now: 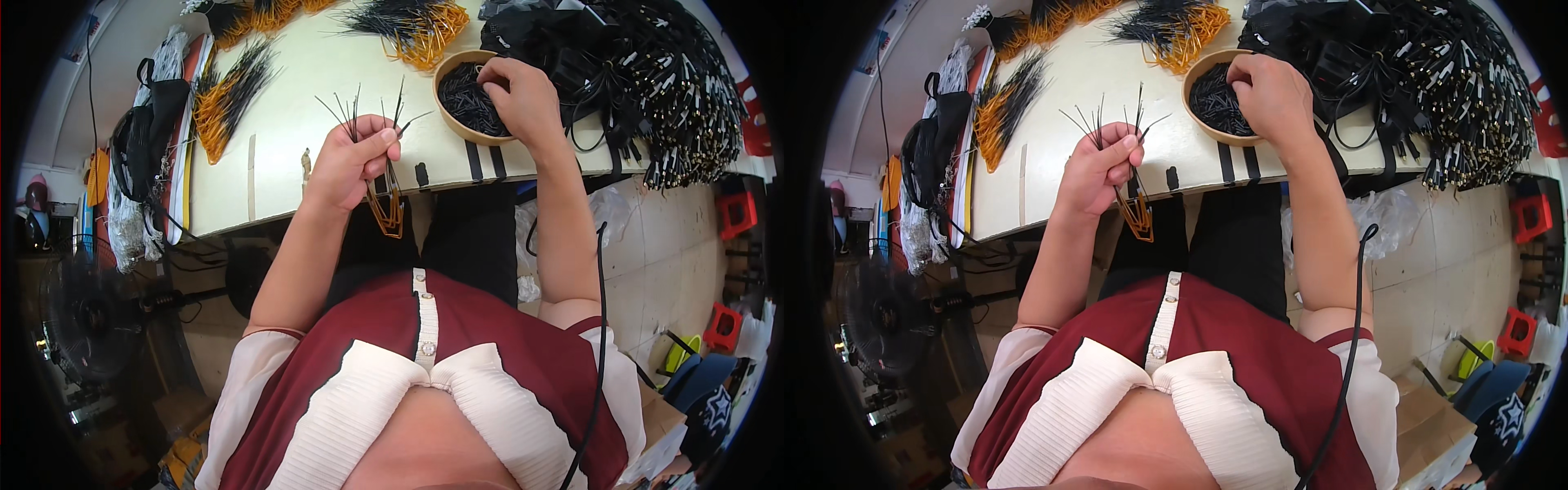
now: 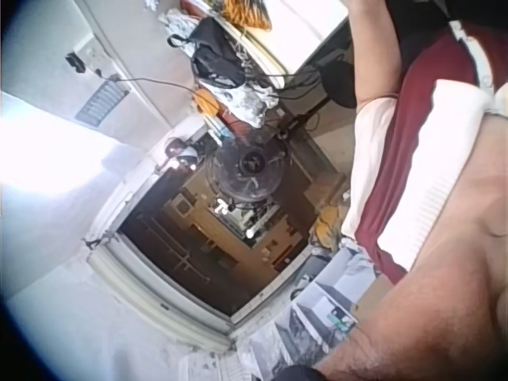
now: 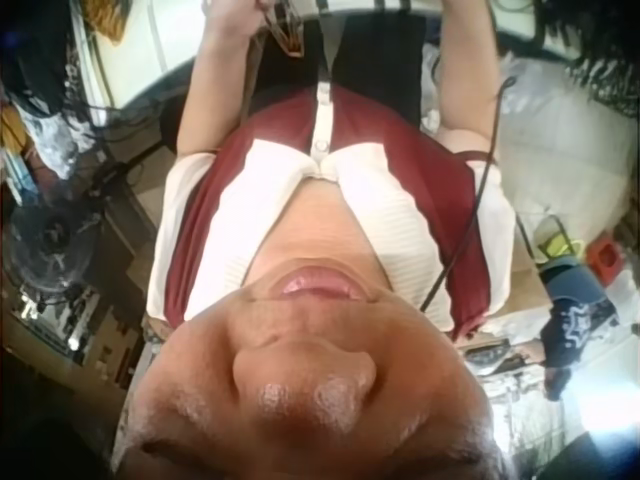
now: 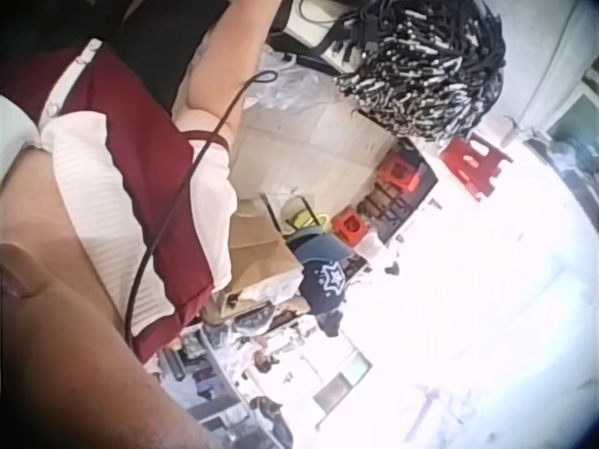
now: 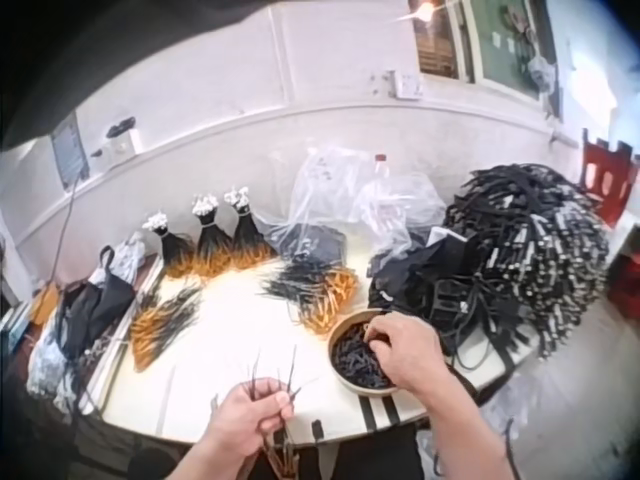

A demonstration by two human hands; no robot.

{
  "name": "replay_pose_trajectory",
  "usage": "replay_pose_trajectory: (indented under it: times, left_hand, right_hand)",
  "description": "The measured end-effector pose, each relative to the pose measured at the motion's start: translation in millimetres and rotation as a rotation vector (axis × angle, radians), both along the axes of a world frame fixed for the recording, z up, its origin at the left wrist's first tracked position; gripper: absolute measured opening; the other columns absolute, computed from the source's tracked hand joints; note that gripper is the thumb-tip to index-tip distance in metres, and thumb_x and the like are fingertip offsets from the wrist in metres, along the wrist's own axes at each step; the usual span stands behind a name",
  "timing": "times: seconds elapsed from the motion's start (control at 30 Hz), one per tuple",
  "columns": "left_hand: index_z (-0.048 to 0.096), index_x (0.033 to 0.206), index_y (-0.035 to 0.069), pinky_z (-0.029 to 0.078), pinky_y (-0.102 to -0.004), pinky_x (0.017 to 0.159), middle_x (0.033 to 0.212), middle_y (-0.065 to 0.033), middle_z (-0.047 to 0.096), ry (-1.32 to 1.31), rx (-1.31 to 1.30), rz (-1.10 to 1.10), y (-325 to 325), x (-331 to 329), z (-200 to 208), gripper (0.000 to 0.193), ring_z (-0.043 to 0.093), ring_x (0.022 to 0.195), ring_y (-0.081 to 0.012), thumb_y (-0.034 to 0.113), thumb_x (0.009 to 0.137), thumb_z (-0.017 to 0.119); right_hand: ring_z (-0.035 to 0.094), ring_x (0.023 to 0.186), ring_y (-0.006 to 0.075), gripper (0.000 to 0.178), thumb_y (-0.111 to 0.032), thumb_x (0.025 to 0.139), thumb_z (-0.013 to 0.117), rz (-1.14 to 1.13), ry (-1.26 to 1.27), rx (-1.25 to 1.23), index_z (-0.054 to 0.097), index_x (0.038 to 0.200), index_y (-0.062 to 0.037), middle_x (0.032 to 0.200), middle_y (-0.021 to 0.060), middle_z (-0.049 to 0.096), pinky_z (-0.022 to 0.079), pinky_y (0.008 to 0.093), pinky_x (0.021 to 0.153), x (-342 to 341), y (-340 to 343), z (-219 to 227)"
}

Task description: The person slides small plastic rings onto bundles of thin filaments by hand at a workbench.

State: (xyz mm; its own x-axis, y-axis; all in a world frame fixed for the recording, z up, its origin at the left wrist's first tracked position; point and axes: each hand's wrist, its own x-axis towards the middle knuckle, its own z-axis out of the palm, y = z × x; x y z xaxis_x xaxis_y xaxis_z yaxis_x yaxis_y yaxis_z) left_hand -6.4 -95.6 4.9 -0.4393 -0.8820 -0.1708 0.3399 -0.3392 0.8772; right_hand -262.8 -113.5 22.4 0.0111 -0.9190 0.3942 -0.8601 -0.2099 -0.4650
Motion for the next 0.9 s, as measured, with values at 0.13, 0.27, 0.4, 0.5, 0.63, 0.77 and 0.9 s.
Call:
replay_pose_trajectory:
  times: [0.13,0.27,0.4,0.5,0.63,0.77,0.9]
  left_hand:
    - [0.061,0.091,0.0,0.031,-0.0153,0.045,0.071,-0.005,0.062,-0.024,-0.025,0.008,2,0,5,0.006,0.039,0.048,-0.0031,0.004,0.088,0.06]
    - [0.061,0.091,-0.001,0.03,-0.0153,0.045,0.071,-0.0051,0.062,-0.053,-0.104,0.016,6,-1,6,0.007,0.04,0.049,-0.0029,0.004,0.088,0.06]
    - [0.061,0.092,-0.002,0.031,-0.0152,0.046,0.071,-0.0055,0.062,-0.069,-0.141,-0.001,10,-2,9,0.008,0.04,0.05,-0.0029,0.004,0.087,0.06]
    - [0.061,0.092,-0.002,0.031,-0.0152,0.046,0.071,-0.0056,0.062,-0.093,-0.156,0.012,11,1,10,0.008,0.041,0.05,-0.0029,0.004,0.087,0.059]
    - [0.06,0.092,-0.003,0.031,-0.0153,0.046,0.071,-0.0056,0.062,-0.087,-0.171,0.016,11,3,12,0.009,0.041,0.05,-0.0031,0.004,0.087,0.059]
    - [0.06,0.092,-0.003,0.031,-0.0156,0.047,0.071,-0.0056,0.062,-0.104,-0.185,0.02,14,5,13,0.009,0.041,0.051,-0.003,0.005,0.087,0.059]
    - [0.06,0.092,-0.003,0.031,-0.0158,0.047,0.071,-0.0056,0.062,-0.124,-0.201,0.02,17,7,12,0.009,0.041,0.051,-0.0029,0.005,0.088,0.059]
  right_hand:
    - [0.064,0.076,0.0171,0.014,-0.004,0.078,0.066,0.111,-0.413,-0.074,0.068,0.091,-0.003,0.082,0.006,0.068,0.049,0.0276,0.071,12,4,6]
    - [0.063,0.077,0.0101,0.013,-0.007,0.081,0.07,0.477,-1.049,0.133,0.067,0.09,0.0024,0.083,0.0045,0.068,0.048,0.0231,0.071,37,8,16]
    - [0.063,0.076,0.0114,0.012,-0.007,0.083,0.069,0.491,-1.035,0.235,0.067,0.09,0.0022,0.082,0.0061,0.067,0.048,0.0229,0.072,53,10,10]
    - [0.062,0.076,0.0115,0.011,-0.007,0.083,0.068,0.503,-1.044,0.234,0.067,0.089,0.0022,0.08,0.0052,0.066,0.048,0.0235,0.073,58,12,8]
    - [0.062,0.076,0.0111,0.011,-0.008,0.083,0.068,0.509,-1.04,0.246,0.066,0.087,0.0022,0.079,0.0046,0.065,0.047,0.0239,0.073,61,8,5]
    - [0.062,0.076,0.011,0.011,-0.008,0.083,0.068,0.512,-0.987,0.246,0.066,0.087,0.0021,0.079,0.0045,0.065,0.048,0.0239,0.073,63,8,6]
    - [0.061,0.073,0.0098,0.011,-0.009,0.082,0.068,0.528,-1.036,0.25,0.066,0.085,0.0015,0.077,0.0047,0.065,0.047,0.0234,0.07,66,14,8]
